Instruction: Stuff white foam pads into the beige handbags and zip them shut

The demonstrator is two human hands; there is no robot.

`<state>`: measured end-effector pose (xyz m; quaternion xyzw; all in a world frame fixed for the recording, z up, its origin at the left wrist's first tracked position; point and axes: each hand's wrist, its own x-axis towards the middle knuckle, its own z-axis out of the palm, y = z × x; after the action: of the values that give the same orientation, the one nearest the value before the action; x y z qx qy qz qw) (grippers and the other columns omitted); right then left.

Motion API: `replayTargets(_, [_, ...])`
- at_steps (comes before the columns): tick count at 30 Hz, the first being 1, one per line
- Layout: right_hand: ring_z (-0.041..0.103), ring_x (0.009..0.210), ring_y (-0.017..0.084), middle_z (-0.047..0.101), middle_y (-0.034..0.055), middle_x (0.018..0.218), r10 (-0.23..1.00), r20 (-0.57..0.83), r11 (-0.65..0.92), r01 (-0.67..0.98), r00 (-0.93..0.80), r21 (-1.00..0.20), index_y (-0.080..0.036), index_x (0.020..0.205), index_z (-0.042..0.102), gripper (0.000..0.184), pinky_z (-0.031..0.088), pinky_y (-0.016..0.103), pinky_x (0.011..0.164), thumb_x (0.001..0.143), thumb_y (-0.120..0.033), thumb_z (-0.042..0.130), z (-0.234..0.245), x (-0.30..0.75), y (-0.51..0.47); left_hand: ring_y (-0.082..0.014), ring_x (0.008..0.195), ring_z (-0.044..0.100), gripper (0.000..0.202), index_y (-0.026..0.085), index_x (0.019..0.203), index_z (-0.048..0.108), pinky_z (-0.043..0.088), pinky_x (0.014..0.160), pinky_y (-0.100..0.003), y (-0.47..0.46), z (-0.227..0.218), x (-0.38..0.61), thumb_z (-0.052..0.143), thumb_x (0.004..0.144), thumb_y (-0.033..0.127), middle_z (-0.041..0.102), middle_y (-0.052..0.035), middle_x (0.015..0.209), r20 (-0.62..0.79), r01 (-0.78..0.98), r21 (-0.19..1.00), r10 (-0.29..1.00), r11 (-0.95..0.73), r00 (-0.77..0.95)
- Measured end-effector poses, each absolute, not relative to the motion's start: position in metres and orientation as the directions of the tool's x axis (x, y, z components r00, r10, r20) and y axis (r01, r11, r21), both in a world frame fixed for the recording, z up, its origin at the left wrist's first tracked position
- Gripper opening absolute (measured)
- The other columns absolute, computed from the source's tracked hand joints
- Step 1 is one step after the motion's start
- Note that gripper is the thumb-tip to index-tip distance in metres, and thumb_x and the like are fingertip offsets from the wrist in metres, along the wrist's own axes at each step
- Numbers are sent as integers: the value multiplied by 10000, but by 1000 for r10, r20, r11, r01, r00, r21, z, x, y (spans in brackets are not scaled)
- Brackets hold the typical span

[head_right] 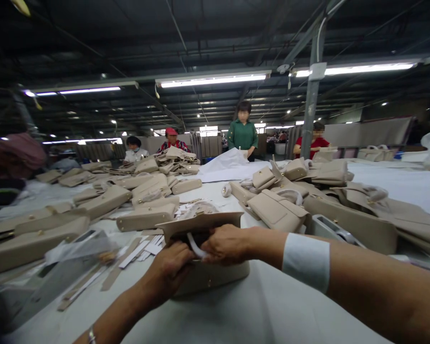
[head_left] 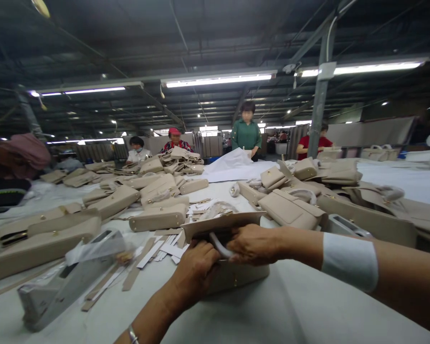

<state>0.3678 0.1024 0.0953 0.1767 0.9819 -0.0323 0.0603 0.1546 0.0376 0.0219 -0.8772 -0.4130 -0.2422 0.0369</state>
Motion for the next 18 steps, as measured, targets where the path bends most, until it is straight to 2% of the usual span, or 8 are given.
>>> replayTargets(3, [597, 685, 203, 673, 116, 836, 429, -81, 901, 433, -900, -38, -115, 1058, 609, 354, 441, 317, 630, 956, -349, 363, 90, 358, 99, -209, 847, 559, 118, 187, 876, 601, 435, 737, -337, 38, 17, 155, 513, 822, 128, 645, -55, 893, 542, 710, 120, 645, -694, 539])
replayTargets(5, [590, 652, 193, 678, 136, 859, 474, -165, 873, 486, -865, -39, -86, 1023, 637, 274, 440, 305, 603, 902, -234, 441, 92, 349, 101, -203, 840, 566, 105, 188, 849, 605, 439, 732, -328, 38, 15, 154, 513, 829, 142, 648, -50, 866, 573, 690, 96, 607, -718, 551])
replayTargets(7, [599, 669, 202, 683, 138, 854, 448, -259, 882, 470, -856, -28, -80, 922, 680, 217, 452, 304, 624, 832, -128, 488, 99, 340, 103, -200, 834, 573, 110, 190, 844, 614, 441, 735, -328, 37, 16, 154, 522, 815, 137, 653, -47, 852, 580, 682, 84, 592, -726, 559])
replayTargets(10, [615, 663, 230, 683, 119, 801, 410, -326, 889, 454, -852, -69, -95, 871, 707, 190, 478, 323, 627, 785, -191, 567, 116, 326, 101, -194, 810, 576, 115, 197, 831, 619, 442, 725, -327, 34, 19, 155, 526, 807, 134, 656, -37, 821, 571, 688, 81, 599, -721, 561])
replayTargets(12, [630, 676, 258, 683, 133, 804, 488, -351, 825, 554, -799, -115, -81, 914, 708, 257, 498, 342, 623, 734, -242, 622, 122, 318, 97, -196, 817, 574, 119, 207, 856, 622, 443, 715, -325, 32, 20, 155, 526, 818, 148, 656, -35, 834, 566, 705, 67, 609, -706, 556])
replayTargets(15, [648, 791, 287, 687, 179, 896, 614, -298, 716, 674, -731, -180, -56, 981, 696, 286, 518, 354, 691, 761, -200, 583, 115, 309, 93, -208, 855, 571, 97, 214, 858, 623, 449, 712, -323, 29, 19, 154, 538, 821, 188, 644, -51, 886, 583, 738, 71, 628, -671, 516])
replayTargets(18, [645, 825, 257, 690, 162, 942, 606, -236, 718, 650, -760, -249, -68, 1012, 683, 270, 522, 323, 710, 773, -145, 585, 93, 307, 96, -200, 832, 582, 162, 202, 781, 605, 453, 700, -317, 27, 19, 152, 491, 869, 276, 630, -64, 876, 573, 769, 176, 700, -614, 427])
